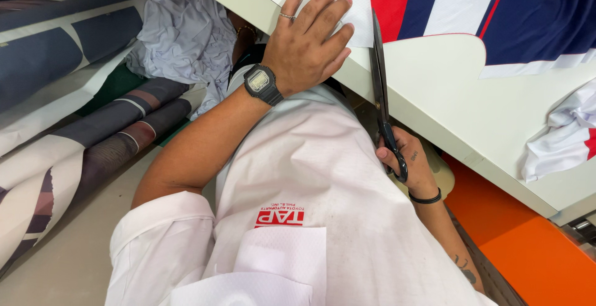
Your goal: The person uses large shears to cut a red, white, and blue sports jersey laid flat on a white table. They trim the edges and separate sections of the jersey, moving the fabric as needed to continue cutting.
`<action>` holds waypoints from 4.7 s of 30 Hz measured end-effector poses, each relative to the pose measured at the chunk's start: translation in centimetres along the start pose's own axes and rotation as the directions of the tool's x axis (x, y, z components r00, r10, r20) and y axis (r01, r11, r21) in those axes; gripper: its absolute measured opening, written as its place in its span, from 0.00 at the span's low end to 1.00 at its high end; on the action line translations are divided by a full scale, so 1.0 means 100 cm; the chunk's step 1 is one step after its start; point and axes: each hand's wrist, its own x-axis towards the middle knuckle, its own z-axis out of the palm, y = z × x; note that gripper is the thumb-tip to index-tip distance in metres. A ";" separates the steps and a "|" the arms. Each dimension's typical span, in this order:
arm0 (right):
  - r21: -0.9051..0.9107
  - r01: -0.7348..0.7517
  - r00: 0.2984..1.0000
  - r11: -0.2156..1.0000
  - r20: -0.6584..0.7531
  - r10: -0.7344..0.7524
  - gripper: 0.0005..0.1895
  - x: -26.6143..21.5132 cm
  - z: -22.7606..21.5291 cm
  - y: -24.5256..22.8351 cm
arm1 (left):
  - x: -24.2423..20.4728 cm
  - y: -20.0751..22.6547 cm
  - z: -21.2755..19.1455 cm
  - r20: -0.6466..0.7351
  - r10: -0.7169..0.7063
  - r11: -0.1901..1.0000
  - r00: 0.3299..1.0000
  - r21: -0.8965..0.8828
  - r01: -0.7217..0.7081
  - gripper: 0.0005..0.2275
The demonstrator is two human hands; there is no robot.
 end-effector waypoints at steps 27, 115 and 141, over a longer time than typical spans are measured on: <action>-0.079 0.008 1.000 0.997 -0.009 -0.009 0.37 0.025 0.005 -0.051 | 0.001 -0.004 0.004 -0.035 0.003 1.000 0.999 -0.004 -0.004 0.12; 0.173 0.085 0.986 0.981 0.129 -0.108 0.30 0.088 -0.015 -0.116 | 0.009 0.007 -0.004 -0.157 -0.069 0.998 0.985 -0.013 0.067 0.09; -0.780 -0.096 0.342 0.619 -0.609 -0.715 0.34 0.063 -0.169 0.067 | 0.250 -0.036 -0.014 0.070 -0.229 0.946 0.971 0.252 0.205 0.22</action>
